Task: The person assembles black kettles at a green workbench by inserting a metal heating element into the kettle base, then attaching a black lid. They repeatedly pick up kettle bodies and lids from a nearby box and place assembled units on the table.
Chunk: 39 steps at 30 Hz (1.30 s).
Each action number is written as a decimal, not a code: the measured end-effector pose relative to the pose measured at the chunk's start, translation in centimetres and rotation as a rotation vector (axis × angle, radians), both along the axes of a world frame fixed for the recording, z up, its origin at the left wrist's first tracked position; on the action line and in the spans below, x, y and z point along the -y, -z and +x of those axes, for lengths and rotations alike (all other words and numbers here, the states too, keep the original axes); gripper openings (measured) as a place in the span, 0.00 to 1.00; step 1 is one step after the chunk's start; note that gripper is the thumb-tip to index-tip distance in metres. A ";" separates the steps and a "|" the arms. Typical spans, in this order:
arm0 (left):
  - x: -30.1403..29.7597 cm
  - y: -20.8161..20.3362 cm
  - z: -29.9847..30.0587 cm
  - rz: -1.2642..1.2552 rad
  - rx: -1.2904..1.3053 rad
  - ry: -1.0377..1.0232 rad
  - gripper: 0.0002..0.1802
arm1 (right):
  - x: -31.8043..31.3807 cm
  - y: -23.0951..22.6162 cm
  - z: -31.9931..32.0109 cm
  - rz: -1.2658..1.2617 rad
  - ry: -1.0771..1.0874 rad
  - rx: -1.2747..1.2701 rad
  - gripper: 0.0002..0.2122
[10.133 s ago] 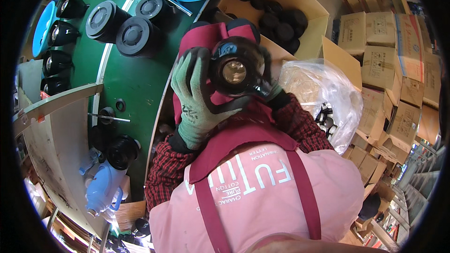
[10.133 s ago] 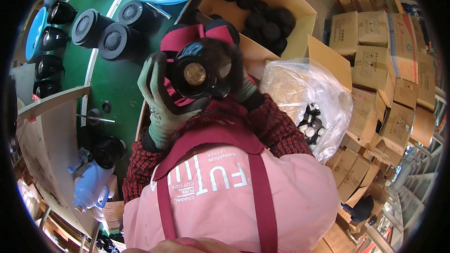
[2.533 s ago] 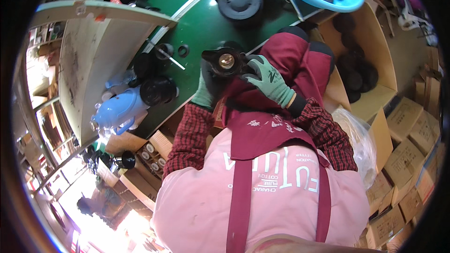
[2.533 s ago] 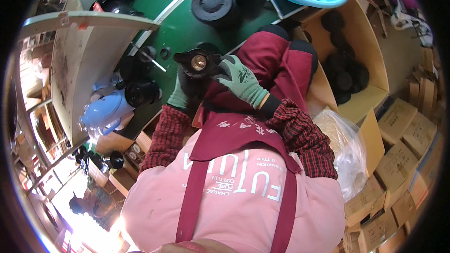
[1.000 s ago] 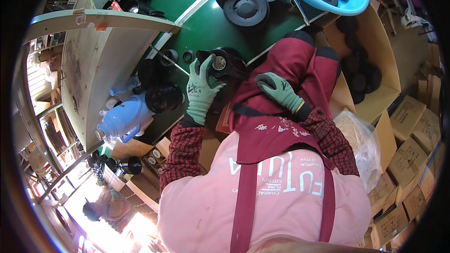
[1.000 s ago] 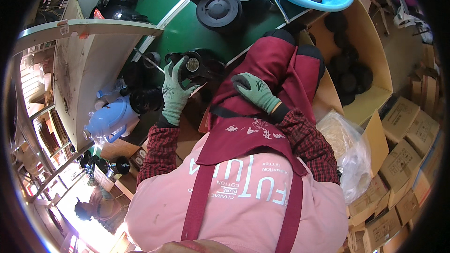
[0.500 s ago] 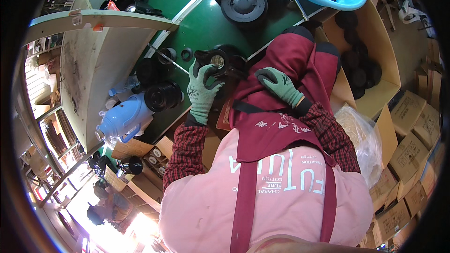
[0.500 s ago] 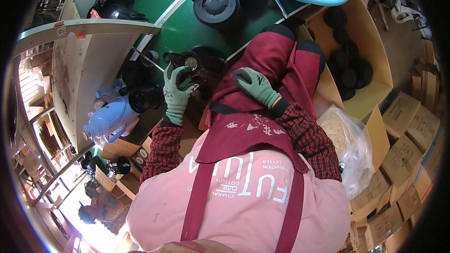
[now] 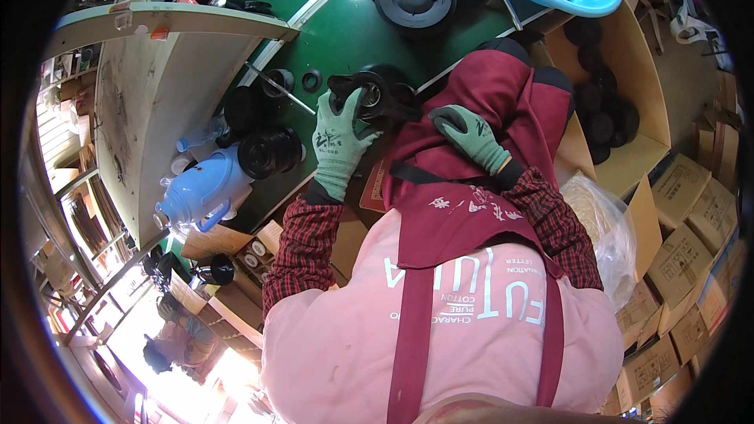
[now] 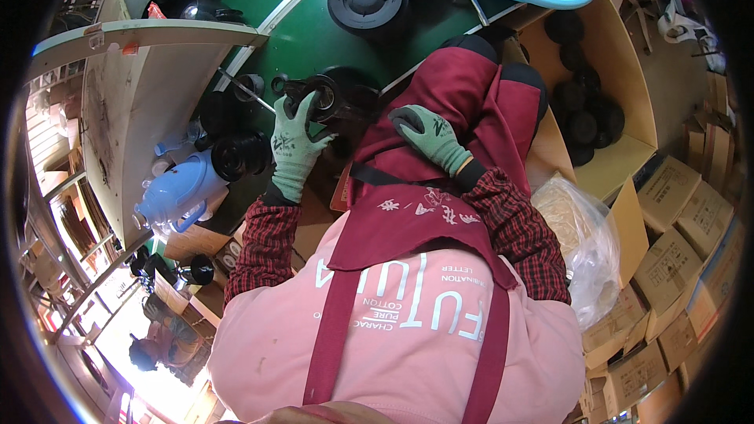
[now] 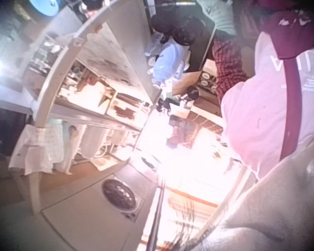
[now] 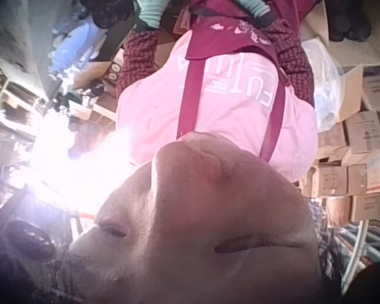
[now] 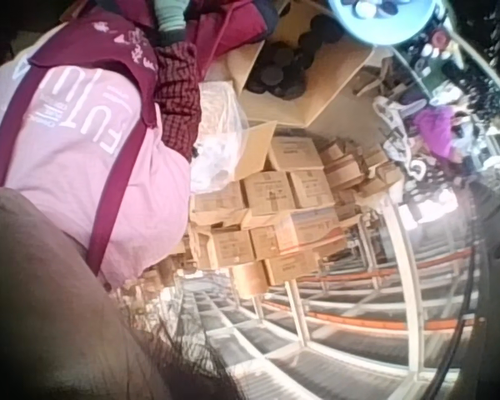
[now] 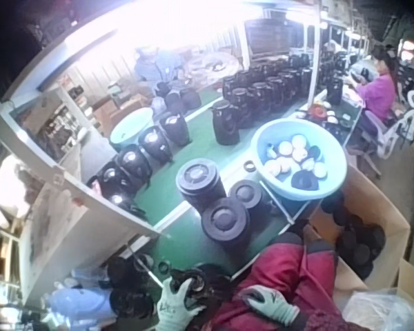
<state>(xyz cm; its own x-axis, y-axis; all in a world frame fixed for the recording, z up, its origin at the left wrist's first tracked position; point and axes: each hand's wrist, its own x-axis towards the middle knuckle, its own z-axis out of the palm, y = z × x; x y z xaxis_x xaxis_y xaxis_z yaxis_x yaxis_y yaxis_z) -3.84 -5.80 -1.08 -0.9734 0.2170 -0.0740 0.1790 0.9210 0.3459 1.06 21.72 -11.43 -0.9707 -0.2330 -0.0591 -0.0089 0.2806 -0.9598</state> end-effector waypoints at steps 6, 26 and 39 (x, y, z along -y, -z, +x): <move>0.4 2.0 0.2 0.388 -0.177 -0.021 0.52 | 0.0 0.0 -0.1 0.063 -0.002 -0.027 0.08; -0.7 0.0 0.6 0.244 -0.010 -0.053 0.37 | 0.3 0.1 0.1 0.029 0.024 0.008 0.10; 1.1 0.8 -0.7 0.144 0.041 0.040 0.42 | -0.2 -0.6 -0.1 -0.005 -0.009 0.056 0.10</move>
